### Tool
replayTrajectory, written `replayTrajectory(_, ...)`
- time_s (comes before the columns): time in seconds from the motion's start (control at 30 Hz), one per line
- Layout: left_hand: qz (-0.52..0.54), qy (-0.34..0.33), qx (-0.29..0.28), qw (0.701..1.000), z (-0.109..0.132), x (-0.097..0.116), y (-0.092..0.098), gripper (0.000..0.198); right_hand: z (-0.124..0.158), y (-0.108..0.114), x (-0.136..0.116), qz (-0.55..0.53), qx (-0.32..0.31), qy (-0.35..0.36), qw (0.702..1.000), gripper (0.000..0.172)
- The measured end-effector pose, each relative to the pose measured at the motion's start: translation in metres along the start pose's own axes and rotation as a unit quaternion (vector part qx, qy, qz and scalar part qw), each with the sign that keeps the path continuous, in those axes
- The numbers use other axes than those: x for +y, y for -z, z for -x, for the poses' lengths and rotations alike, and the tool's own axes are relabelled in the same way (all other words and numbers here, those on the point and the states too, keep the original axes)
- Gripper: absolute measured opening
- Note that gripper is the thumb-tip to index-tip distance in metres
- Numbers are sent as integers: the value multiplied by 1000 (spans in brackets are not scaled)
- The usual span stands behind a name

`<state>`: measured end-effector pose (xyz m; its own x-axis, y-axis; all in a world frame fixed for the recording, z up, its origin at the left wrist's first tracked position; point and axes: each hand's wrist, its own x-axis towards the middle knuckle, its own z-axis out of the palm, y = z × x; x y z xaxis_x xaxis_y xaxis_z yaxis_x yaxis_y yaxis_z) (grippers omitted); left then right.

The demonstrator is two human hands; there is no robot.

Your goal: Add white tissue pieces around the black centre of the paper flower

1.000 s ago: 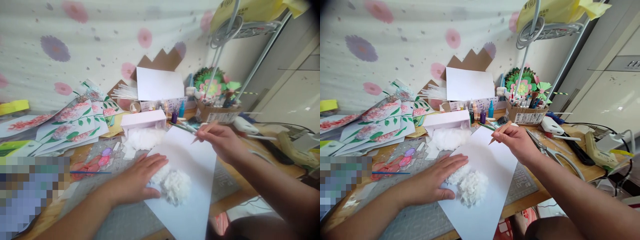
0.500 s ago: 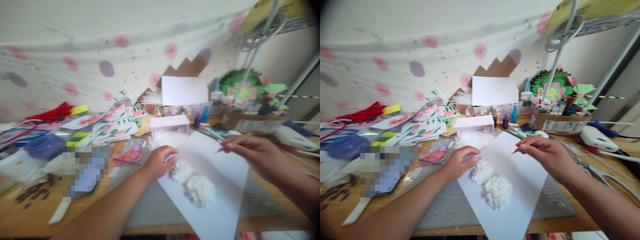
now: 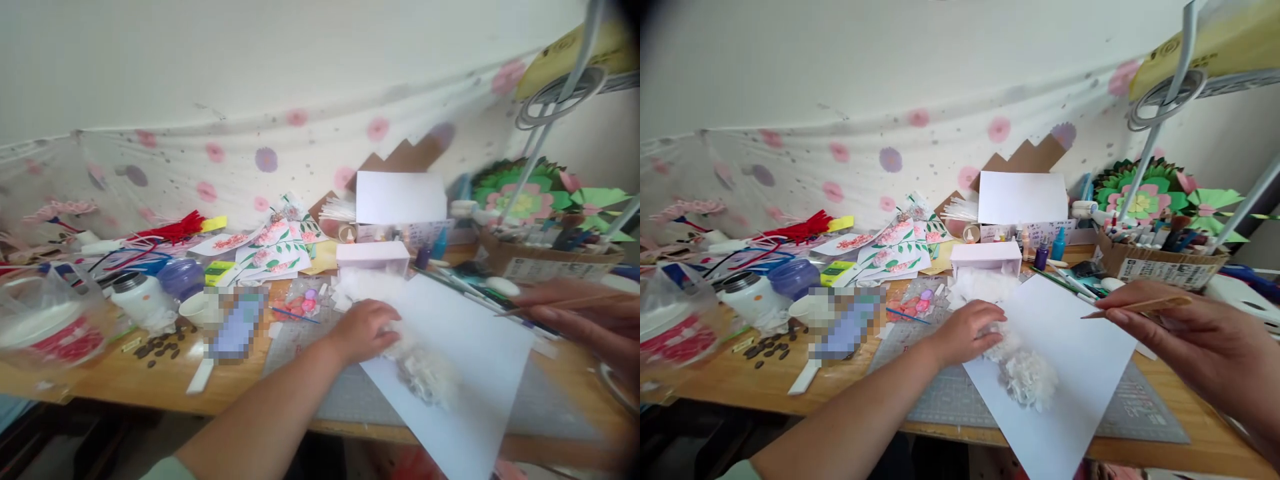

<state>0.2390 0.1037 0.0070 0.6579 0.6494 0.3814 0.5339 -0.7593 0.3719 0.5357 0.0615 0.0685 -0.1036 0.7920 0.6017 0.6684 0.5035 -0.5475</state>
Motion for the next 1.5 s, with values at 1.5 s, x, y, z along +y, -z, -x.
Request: replayTrajectory(1.5,-129,42,71,988,128,51,10,22,53,38,9,93,-201,-90,971,29)
